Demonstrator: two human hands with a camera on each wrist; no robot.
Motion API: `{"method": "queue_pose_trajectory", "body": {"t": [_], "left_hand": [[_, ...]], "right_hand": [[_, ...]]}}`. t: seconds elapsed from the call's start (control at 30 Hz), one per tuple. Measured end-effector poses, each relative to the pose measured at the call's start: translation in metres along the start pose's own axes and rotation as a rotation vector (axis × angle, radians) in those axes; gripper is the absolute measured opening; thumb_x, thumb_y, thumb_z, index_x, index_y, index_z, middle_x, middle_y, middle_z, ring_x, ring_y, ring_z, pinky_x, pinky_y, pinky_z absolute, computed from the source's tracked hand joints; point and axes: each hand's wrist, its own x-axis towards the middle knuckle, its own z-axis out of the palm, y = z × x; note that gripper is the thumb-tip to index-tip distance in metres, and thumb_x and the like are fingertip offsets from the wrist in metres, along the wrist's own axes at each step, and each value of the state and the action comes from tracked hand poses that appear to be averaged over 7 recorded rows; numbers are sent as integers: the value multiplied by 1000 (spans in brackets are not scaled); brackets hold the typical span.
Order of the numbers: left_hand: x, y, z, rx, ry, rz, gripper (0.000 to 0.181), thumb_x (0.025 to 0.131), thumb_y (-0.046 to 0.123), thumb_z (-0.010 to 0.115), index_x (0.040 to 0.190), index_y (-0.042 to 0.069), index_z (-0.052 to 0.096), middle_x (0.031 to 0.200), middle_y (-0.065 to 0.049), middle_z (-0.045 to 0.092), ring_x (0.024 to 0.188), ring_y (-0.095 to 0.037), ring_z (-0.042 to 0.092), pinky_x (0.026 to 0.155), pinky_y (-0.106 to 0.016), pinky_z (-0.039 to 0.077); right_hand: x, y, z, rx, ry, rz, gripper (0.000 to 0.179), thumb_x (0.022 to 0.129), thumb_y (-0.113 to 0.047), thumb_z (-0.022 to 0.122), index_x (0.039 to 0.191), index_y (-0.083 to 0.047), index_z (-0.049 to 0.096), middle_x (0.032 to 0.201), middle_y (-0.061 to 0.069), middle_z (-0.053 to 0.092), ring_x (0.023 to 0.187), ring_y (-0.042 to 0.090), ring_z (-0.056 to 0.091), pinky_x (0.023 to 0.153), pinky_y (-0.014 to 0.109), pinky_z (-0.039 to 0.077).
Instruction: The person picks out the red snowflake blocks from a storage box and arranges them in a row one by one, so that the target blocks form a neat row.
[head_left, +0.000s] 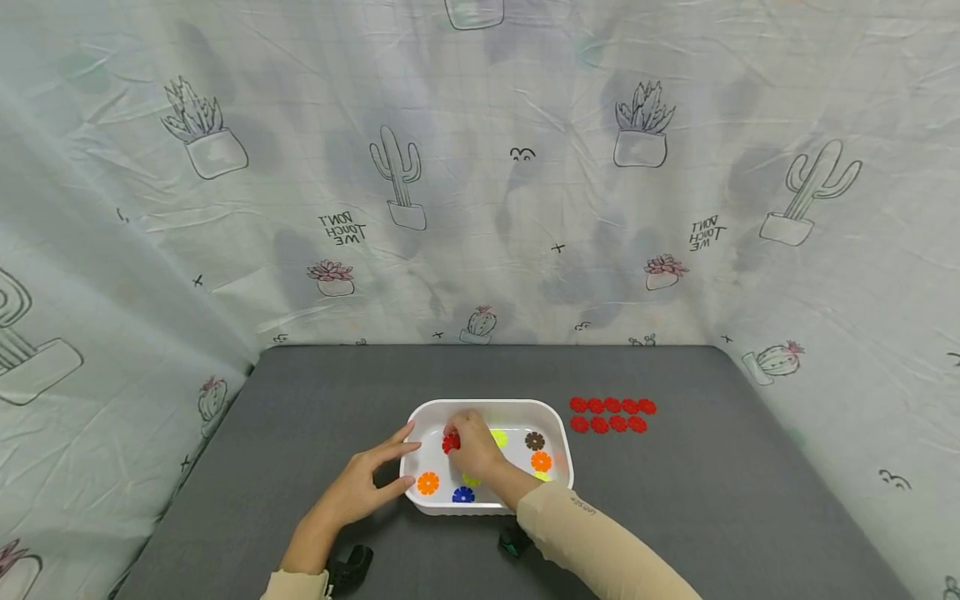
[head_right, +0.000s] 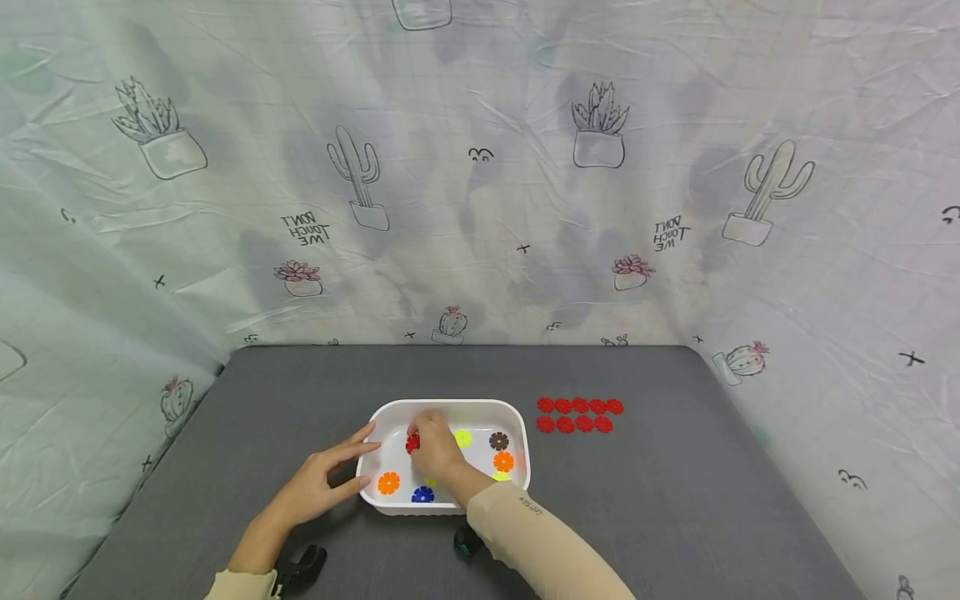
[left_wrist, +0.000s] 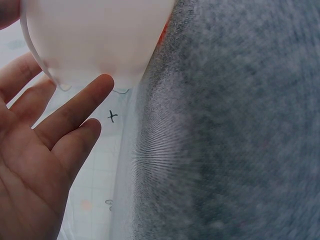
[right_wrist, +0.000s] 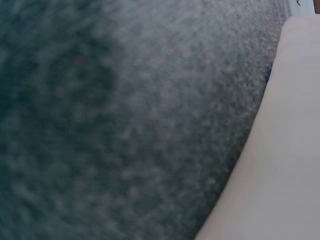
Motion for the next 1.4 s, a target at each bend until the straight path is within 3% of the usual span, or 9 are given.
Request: {"method": "queue_pose_trajectory", "body": {"t": [0.13,0.37,0.53,0.8,1.07,1.4], "left_hand": [[0,0,-2,-3,2,15,44,87,25,68,129,13,60,149,-6,41,132,-30,45,98,-57,43],[0,0,-5,25,11,39,45,87,27,68,128,13,60,149,-7,41,130,-31,47,97,-54,44],[0,-1,-5,29,13,36,44,87,27,68,128,13,60,148,-7,42,130,-31,47,98,-53,44],[3,0,-4,21,1,9,45,86,24,69,128,13,60,148,-7,42,130,-32,47,97,-57,43],[5,3,-5,-6,-18,-29,46,86,26,68,129,14,60,150,-3,39,133,-30,44,99,-59,40],[3,1,-5,8,-8,4,46,86,27,69,129,12,60,149,-6,40,132,-30,44,99,-56,42]], "right_hand": [[1,-2,-3,24,-13,-27,22,79,-5,72,100,-9,63,94,2,58,84,14,50,86,30,52],[3,-6,-11,228,-49,64,27,82,-8,71,107,-10,64,94,1,63,83,14,55,83,29,54],[2,-9,-18,291,-29,60,28,82,-5,70,110,-9,66,97,4,65,85,16,57,81,30,55],[-3,-10,-37,416,31,53,30,83,-2,68,113,-7,67,105,8,67,89,19,58,82,31,55],[-18,2,-60,547,94,67,33,83,-4,69,115,-7,66,106,9,66,92,18,59,79,27,54],[-42,21,-76,645,194,127,31,84,-4,68,115,-6,65,109,7,65,94,18,58,77,21,54]]}}
